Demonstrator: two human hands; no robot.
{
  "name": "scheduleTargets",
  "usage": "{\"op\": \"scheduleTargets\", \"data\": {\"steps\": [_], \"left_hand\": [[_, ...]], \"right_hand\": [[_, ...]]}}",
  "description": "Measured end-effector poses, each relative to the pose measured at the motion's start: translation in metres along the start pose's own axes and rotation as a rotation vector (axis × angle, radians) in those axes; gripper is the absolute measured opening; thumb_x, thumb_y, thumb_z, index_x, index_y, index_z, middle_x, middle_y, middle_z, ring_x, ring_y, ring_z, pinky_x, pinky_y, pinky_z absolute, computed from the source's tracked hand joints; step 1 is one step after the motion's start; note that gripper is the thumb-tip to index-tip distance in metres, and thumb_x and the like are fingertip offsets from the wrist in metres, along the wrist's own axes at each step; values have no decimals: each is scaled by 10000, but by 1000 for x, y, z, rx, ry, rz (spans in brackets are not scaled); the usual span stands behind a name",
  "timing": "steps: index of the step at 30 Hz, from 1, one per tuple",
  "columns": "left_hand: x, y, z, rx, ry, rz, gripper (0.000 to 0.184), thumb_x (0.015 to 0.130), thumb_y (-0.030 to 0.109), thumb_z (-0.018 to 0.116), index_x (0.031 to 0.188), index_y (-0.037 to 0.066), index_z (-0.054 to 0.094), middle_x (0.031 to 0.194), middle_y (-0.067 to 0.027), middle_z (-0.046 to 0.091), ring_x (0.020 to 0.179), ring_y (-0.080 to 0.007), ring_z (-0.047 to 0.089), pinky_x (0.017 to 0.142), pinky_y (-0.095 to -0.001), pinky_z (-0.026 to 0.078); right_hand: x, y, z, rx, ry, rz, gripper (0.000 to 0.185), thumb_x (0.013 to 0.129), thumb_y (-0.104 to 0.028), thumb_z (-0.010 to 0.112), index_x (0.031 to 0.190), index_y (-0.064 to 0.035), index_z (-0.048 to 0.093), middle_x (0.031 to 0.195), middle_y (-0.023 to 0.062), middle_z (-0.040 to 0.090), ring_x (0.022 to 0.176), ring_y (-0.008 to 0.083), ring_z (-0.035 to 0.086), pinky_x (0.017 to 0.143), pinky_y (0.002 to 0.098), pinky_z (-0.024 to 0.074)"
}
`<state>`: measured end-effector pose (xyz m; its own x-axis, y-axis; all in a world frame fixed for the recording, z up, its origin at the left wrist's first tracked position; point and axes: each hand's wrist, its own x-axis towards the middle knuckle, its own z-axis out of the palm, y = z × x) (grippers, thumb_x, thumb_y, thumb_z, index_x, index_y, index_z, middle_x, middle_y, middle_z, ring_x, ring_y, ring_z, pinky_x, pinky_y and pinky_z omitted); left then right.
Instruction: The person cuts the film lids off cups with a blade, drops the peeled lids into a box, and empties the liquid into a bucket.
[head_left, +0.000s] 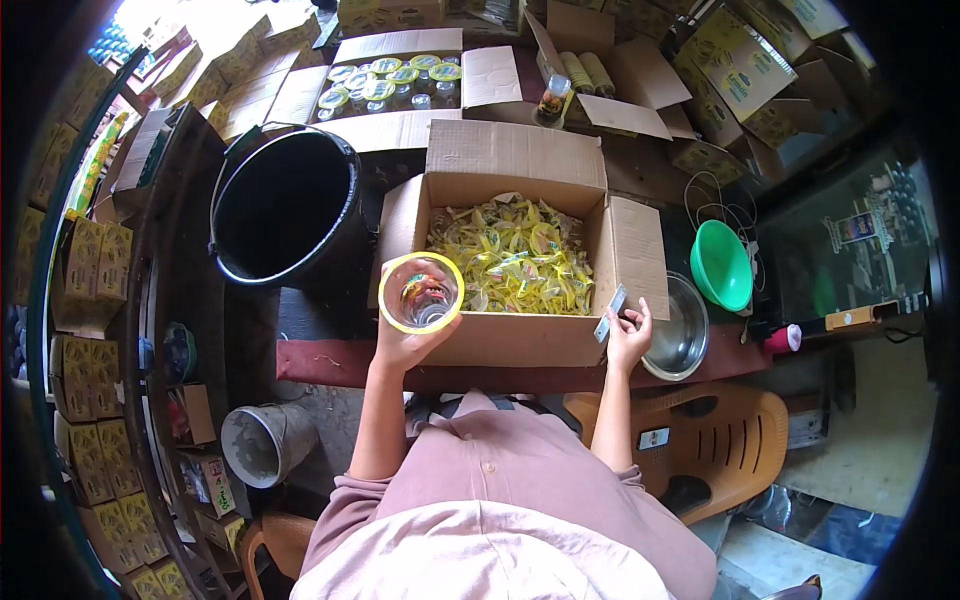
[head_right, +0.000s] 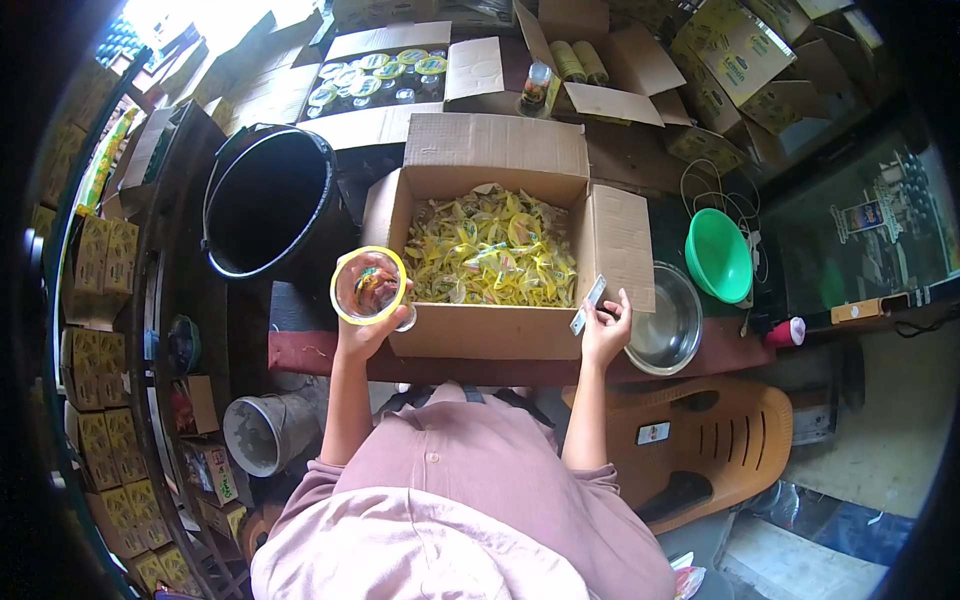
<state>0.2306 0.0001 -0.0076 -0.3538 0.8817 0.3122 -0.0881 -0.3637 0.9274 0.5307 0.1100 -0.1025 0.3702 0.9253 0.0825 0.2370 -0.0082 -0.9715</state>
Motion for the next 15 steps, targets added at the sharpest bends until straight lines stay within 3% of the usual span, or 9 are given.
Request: {"op": "scheduleTargets", "data": {"steps": [3,7,10,12,14,15], "left_hand": [[-4,3,0,-40,-3,11,662,614,27,739,1172,74,385,1040,-75,456,965,-166,509,817,-290,452],[-8,7,-4,50,1,50,651,629,62,732,1173,49,374,1093,-83,414,1022,-169,477,846,-293,437],[-9,12,-7,80,-20,87,679,635,67,721,1195,54,337,1107,-90,404,1040,-176,468,861,-303,430],[-10,16,-8,-11,-45,30,661,684,75,673,1218,61,283,1121,-103,398,1083,-192,443,905,-326,397],[-10,23,-4,-219,-41,-22,592,742,67,615,1231,59,281,1133,-106,395,1118,-201,421,922,-340,380],[-11,19,-6,-187,-32,-37,563,776,58,576,1250,63,272,1152,-111,390,1141,-211,407,935,-352,366]], "right_hand": [[2,5,-2,-123,28,-88,616,660,32,736,1206,-12,455,893,83,500,588,125,553,504,224,467],[-1,-2,-5,-293,79,-153,638,616,-107,792,1177,-27,498,887,69,491,501,88,416,471,228,399],[-11,-30,-1,-475,228,-391,638,623,-129,770,1189,-42,491,899,58,461,649,125,391,579,267,387],[-30,-73,14,-344,53,-445,614,640,-125,752,1193,-67,492,899,37,476,736,148,433,651,284,389],[-50,-97,42,-42,-392,-456,671,614,-149,771,1203,-66,460,1018,83,510,938,186,491,868,308,398],[-63,-114,55,-86,-600,-531,685,596,-213,794,1181,-66,469,1119,108,512,1034,220,484,921,339,374]]}}
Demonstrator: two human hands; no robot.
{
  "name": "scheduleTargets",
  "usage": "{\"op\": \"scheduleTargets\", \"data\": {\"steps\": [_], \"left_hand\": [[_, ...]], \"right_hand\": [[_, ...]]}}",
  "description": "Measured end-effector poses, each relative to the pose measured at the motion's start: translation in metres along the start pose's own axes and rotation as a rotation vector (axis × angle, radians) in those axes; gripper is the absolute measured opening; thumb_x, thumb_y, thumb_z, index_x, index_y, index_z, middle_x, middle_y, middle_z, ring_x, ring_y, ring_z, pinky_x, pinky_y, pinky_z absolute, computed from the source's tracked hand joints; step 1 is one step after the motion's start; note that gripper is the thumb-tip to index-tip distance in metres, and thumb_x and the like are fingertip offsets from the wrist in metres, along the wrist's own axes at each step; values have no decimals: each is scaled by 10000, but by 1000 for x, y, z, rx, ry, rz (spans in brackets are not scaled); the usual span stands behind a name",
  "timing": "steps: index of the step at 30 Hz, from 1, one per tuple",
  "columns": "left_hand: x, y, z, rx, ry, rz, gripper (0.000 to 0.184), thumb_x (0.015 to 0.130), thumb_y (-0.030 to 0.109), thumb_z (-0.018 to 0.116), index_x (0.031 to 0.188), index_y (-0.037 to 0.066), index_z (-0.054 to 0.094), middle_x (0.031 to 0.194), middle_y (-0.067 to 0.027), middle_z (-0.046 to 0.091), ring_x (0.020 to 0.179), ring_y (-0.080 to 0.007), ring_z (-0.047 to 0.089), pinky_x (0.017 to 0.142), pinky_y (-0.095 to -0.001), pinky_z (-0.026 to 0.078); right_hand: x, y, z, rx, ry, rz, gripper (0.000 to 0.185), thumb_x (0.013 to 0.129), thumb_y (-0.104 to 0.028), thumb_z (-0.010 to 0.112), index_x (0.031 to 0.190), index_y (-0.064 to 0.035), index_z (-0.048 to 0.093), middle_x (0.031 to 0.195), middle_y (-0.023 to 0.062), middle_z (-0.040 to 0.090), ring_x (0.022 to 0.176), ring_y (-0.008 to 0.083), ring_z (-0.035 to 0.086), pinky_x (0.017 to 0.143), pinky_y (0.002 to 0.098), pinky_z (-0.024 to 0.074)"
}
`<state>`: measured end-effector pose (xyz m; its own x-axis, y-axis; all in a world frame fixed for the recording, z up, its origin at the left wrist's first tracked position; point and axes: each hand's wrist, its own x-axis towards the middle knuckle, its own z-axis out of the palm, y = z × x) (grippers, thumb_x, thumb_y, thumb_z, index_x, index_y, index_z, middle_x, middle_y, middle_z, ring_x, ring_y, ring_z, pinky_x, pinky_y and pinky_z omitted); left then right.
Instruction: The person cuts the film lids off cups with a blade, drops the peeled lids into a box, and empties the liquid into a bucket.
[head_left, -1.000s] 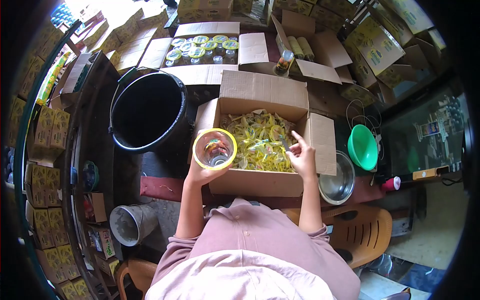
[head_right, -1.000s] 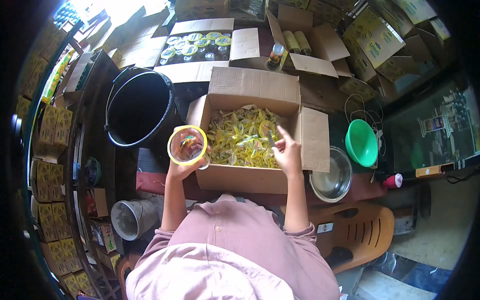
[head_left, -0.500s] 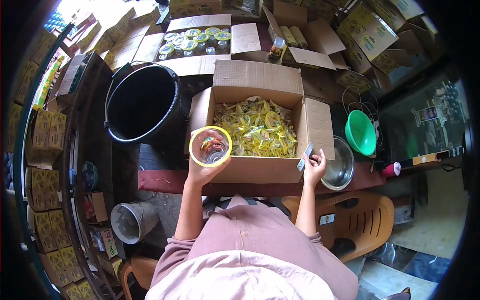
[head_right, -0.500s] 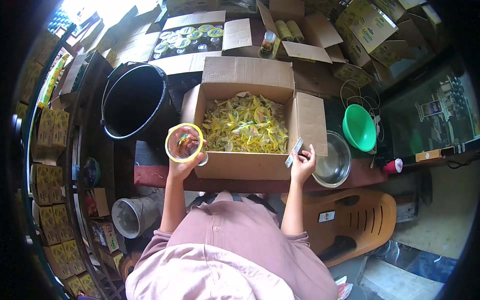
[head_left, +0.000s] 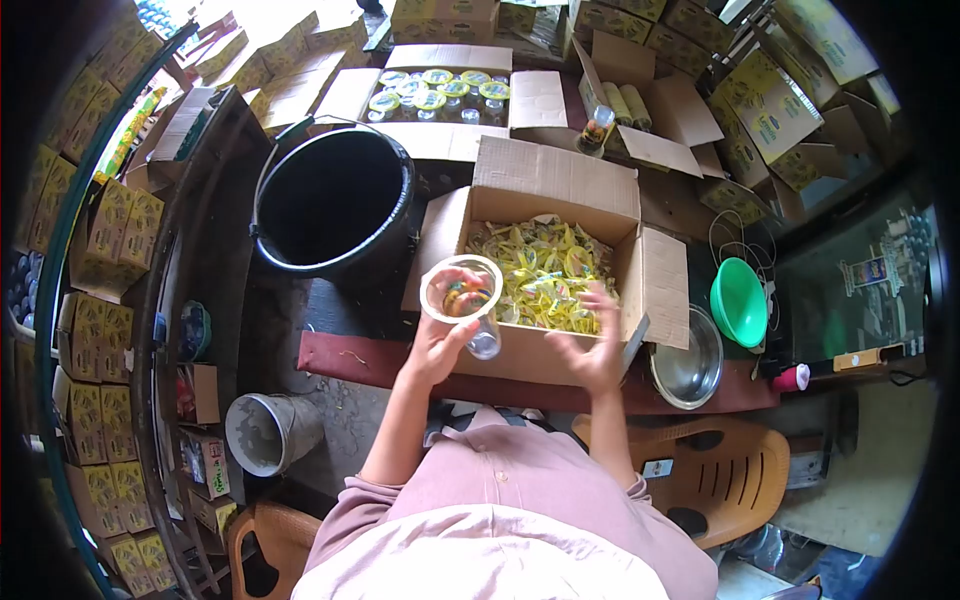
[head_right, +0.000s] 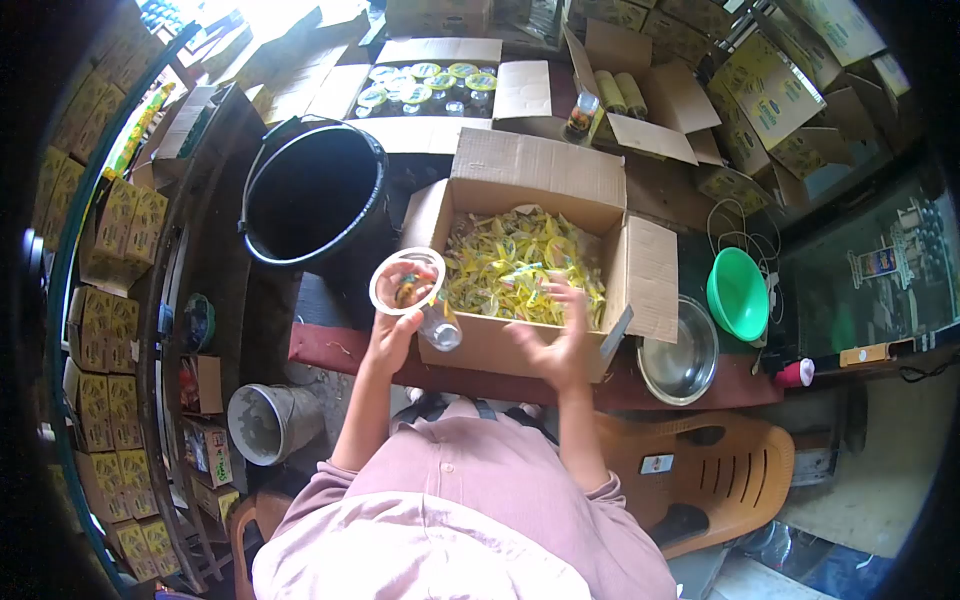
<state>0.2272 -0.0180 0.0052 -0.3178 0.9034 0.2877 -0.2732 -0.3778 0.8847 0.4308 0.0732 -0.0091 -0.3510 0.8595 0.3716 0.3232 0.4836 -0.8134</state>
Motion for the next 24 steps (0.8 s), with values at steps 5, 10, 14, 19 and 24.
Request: {"op": "scheduleTargets", "data": {"steps": [5,10,14,19,24], "left_hand": [[-11,7,-1,-69,50,-10,540,827,67,543,1278,40,247,1189,-110,367,1126,-209,410,957,-327,339],[-18,22,-32,471,308,121,608,803,259,604,1234,14,252,1175,-91,294,1145,-200,315,952,-343,273],[-26,91,-68,0,319,239,562,742,413,643,1129,110,371,992,-50,386,921,-165,404,735,-273,367],[-39,195,-61,-298,-329,599,455,742,511,645,881,162,389,830,-4,384,711,-137,324,609,-282,266],[-27,247,-52,-364,-842,606,121,859,245,512,794,150,548,834,-6,473,761,-149,467,617,-304,345]], "right_hand": [[4,-52,66,237,-375,-107,633,612,-275,788,1118,-20,505,1052,134,571,1042,237,523,917,342,374],[9,-55,97,175,-166,-164,561,666,-244,761,1106,-10,504,1022,128,578,952,253,561,818,347,436],[33,-23,72,-25,220,-35,480,671,-209,752,1050,-23,524,994,105,569,898,232,565,788,338,444],[52,-16,22,-713,-112,-24,404,561,-21,732,946,-35,609,923,123,545,887,297,537,804,382,447],[59,-28,28,-560,19,0,499,531,-50,772,997,-31,595,880,112,559,816,274,568,752,358,466]]}}
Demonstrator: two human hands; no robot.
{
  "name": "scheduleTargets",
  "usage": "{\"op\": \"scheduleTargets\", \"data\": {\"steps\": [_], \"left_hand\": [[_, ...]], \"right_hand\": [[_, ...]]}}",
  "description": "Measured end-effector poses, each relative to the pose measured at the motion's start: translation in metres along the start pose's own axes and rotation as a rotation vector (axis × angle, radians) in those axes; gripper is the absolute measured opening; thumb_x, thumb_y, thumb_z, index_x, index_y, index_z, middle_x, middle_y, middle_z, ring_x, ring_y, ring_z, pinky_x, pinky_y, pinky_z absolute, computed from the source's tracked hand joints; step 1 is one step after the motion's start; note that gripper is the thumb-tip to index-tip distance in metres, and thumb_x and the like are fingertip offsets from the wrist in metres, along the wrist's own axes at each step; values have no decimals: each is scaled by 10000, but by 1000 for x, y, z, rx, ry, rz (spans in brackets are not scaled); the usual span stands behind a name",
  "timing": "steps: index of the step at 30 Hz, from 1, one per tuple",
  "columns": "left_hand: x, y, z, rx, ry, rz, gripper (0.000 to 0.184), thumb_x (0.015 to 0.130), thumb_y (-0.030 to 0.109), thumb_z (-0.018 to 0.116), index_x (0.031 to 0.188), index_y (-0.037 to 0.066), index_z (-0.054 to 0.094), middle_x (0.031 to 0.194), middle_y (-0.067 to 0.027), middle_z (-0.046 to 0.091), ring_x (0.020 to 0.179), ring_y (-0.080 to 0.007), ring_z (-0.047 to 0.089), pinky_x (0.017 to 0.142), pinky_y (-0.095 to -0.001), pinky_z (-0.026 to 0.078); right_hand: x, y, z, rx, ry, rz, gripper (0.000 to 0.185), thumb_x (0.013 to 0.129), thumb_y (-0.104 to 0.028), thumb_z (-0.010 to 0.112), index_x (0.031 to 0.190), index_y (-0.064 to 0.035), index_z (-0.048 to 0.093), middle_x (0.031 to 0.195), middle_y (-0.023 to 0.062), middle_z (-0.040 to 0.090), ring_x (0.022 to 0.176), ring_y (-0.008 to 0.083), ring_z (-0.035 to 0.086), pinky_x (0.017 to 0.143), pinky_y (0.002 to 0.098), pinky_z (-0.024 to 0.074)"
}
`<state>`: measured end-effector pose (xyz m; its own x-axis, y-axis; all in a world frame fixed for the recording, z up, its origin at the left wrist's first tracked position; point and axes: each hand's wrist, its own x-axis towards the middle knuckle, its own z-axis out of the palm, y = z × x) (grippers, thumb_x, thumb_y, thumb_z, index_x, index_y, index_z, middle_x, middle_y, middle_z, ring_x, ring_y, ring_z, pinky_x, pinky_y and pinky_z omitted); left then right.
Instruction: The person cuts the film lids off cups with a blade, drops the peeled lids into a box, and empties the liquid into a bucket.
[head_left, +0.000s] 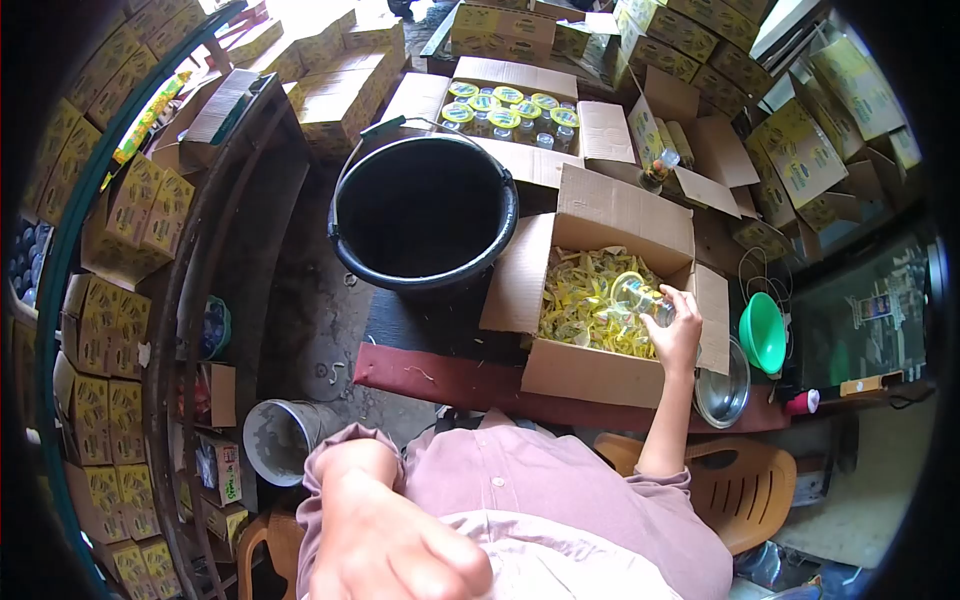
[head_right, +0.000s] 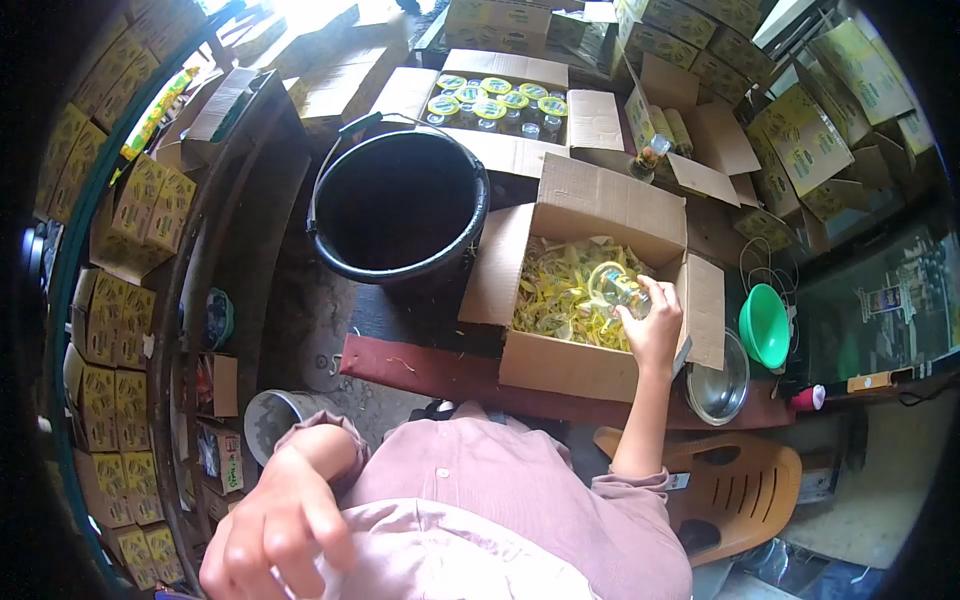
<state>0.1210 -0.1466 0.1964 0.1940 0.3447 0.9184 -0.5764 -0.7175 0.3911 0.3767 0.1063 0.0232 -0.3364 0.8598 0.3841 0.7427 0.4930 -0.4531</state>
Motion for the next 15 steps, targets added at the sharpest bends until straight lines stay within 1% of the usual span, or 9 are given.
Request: {"op": "scheduleTargets", "data": {"steps": [1,4,7,8,9,11,12,13,15], "left_hand": [[4,0,-1,9,-15,18,127,867,190,487,756,154,537,811,-3,461,740,-147,472,603,-300,347],[11,2,-7,-7,1,28,148,863,144,459,732,169,524,799,9,457,716,-142,464,597,-295,347],[19,-1,-20,-1,-54,90,160,858,133,448,718,175,514,799,20,460,709,-138,458,597,-296,345],[19,-2,-26,29,-53,81,172,863,164,443,703,163,506,799,28,440,701,-129,460,596,-296,340],[20,-6,-33,84,-7,109,92,836,146,522,774,111,462,791,22,514,688,-113,448,594,-272,332],[10,-23,-49,-15,161,163,194,819,241,614,809,85,499,797,-50,461,713,-184,452,601,-346,373],[6,-34,-39,-58,440,186,220,809,243,625,819,81,476,789,-54,447,704,-189,450,622,-352,355],[6,-36,-39,-54,536,121,241,803,256,635,837,93,461,785,-48,440,697,-185,447,642,-361,340],[3,-47,-53,-33,527,64,243,808,274,630,844,99,466,789,-42,447,691,-179,446,648,-373,338]], "right_hand": [[0,-1,0,2,26,11,506,537,-44,768,1010,-29,590,878,114,569,816,264,575,750,350,472],[4,-1,3,27,81,44,547,546,-46,778,1048,-3,566,874,120,584,798,233,583,737,334,476],[16,-4,5,186,147,128,570,566,-47,787,1080,1,546,899,126,595,791,214,599,716,316,490],[24,8,9,285,188,121,573,594,-42,782,1106,-1,529,912,128,598,792,199,606,700,300,500],[34,5,9,354,310,122,556,610,-34,771,1109,-2,526,909,123,597,805,199,604,706,297,501],[53,0,-2,340,363,115,546,608,-19,761,1102,-3,530,917,123,597,802,191,604,711,296,498],[64,14,-5,88,155,-23,569,595,-8,757,1116,-3,527,901,122,602,802,182,603,715,293,495],[76,20,-4,167,29,34,597,588,-12,755,1137,-6,522,872,113,611,798,179,609,716,290,493],[112,46,0,153,255,53,628,585,-26,761,1161,-5,510,860,106,622,787,186,618,709,291,494]]}}
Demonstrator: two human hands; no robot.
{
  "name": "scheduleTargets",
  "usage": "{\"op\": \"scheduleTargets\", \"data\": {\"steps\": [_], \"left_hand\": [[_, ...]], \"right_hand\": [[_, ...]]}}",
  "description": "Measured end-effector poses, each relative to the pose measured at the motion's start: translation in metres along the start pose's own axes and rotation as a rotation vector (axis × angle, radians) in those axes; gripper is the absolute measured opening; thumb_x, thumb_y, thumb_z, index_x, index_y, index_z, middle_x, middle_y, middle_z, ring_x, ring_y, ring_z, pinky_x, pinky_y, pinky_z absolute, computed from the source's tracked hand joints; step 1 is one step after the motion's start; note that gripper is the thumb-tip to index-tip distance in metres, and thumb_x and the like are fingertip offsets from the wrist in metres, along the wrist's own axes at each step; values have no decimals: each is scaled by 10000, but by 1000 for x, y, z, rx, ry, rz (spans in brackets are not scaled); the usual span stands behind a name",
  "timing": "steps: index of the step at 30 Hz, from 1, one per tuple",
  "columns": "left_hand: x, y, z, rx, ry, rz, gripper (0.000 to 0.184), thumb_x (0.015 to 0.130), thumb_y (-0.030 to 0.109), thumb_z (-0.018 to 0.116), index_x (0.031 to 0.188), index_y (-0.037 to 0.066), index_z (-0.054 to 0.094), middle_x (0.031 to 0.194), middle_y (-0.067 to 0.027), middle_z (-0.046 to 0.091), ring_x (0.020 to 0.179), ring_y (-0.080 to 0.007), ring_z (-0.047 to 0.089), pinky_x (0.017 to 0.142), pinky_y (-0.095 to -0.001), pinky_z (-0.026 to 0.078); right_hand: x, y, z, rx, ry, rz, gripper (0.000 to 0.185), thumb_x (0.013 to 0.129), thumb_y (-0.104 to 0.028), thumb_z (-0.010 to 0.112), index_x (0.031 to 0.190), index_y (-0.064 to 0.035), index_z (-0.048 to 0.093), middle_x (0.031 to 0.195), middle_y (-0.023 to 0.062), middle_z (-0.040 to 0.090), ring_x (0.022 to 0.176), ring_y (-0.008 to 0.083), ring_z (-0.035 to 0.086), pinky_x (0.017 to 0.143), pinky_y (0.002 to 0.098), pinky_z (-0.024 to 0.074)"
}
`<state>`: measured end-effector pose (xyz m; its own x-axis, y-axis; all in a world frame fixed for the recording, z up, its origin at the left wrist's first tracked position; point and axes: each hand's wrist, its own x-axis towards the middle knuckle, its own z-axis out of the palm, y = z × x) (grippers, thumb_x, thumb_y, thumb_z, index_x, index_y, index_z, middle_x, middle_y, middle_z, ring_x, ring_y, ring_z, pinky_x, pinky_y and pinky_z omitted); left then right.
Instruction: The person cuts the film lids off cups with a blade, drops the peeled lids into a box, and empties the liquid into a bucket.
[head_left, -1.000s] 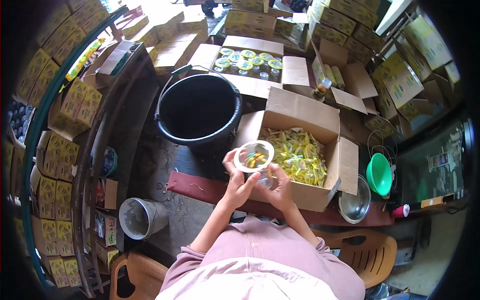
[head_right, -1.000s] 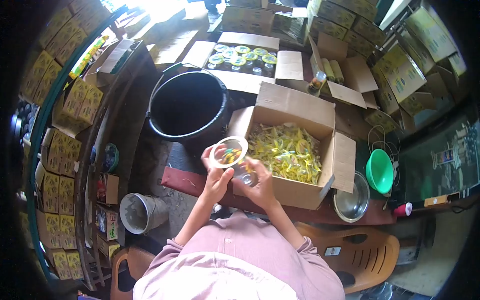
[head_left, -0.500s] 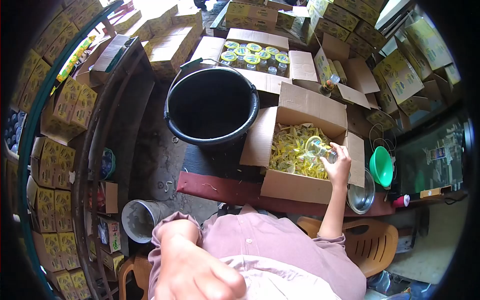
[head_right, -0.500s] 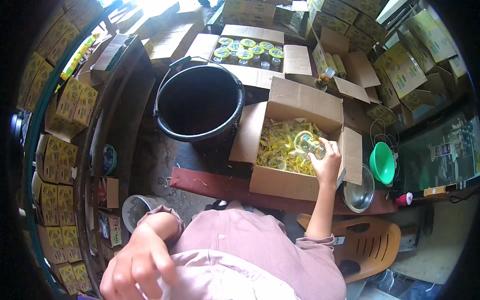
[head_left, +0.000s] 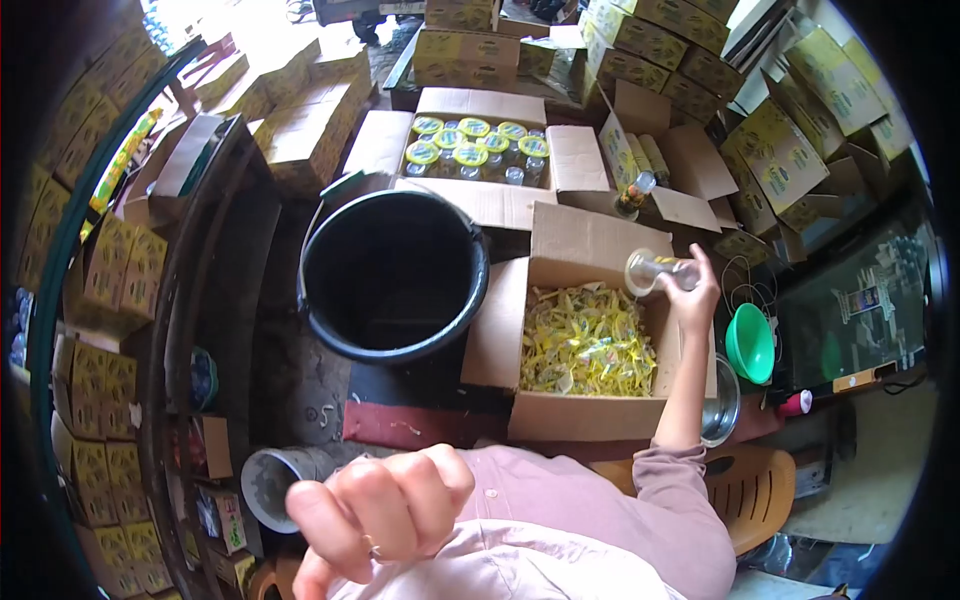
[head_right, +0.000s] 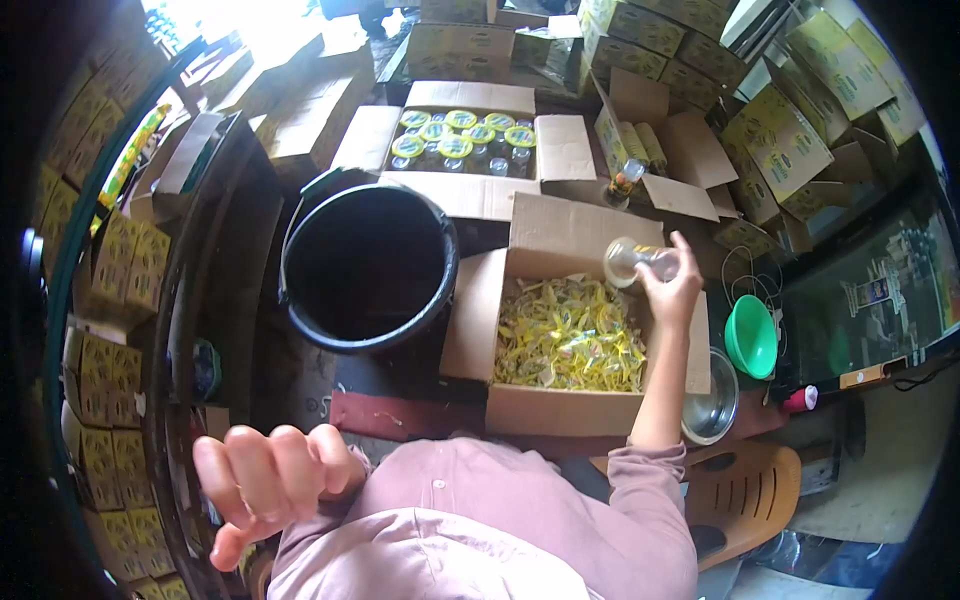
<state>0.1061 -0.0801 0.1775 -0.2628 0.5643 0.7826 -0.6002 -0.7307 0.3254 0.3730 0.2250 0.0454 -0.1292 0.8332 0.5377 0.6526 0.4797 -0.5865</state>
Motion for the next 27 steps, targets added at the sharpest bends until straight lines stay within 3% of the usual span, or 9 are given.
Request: {"op": "scheduleTargets", "data": {"steps": [1,6,10,14,18,23,24,26,27], "left_hand": [[5,-3,-12,28,-100,-46,254,813,275,626,866,116,435,789,-28,444,698,-162,428,648,-351,330],[37,-34,-49,85,10,11,277,814,233,605,895,161,350,764,14,439,749,-144,412,643,-318,307],[63,-34,-54,120,61,-76,268,816,237,557,886,133,320,780,-40,638,766,-198,449,659,-326,299],[67,-47,-66,-5,210,-87,374,767,241,650,876,134,309,669,-26,549,684,-206,441,619,-339,296],[75,-64,-87,-262,68,-60,541,754,412,669,900,32,313,784,-91,497,739,-176,450,698,-275,339],[82,-73,-115,-334,81,-48,676,685,558,674,872,6,331,799,-61,419,733,-154,452,684,-252,366],[81,-77,-115,-389,107,-63,685,677,571,672,866,4,337,795,-58,412,722,-153,452,672,-250,372],[84,-84,-122,-417,160,-16,588,678,459,679,860,13,341,760,-64,462,698,-136,442,638,-237,358],[87,-87,-124,-395,199,36,497,687,333,688,861,24,340,729,-73,520,686,-120,431,616,-225,339]], "right_hand": [[21,15,3,48,64,-16,630,598,-43,764,1168,-5,498,878,107,628,771,186,622,705,297,496],[125,57,35,-35,270,-147,612,660,-79,740,1196,8,457,909,142,635,803,236,625,747,339,494],[190,104,82,-206,192,-150,623,646,-143,758,1180,4,473,944,157,629,858,278,616,779,370,475],[216,136,123,-354,7,-114,654,650,-268,761,1177,-5,476,964,161,626,895,290,604,800,376,466],[213,190,158,-449,-339,31,625,632,-323,769,1116,-35,499,966,161,624,907,285,604,811,379,461],[198,205,172,-613,-234,48,760,645,-413,731,1221,-38,408,1175,198,504,1074,331,502,873,405,419],[183,127,171,-910,-83,192,783,637,-450,722,1233,-46,414,1192,197,476,1089,310,484,875,402,416],[178,87,177,-810,272,-223,712,652,-417,727,1203,-51,462,1129,159,514,1029,288,513,852,392,429],[177,72,190,-625,211,-404,645,666,-391,725,1169,-58,499,1098,140,529,991,273,527,825,384,441]]}}
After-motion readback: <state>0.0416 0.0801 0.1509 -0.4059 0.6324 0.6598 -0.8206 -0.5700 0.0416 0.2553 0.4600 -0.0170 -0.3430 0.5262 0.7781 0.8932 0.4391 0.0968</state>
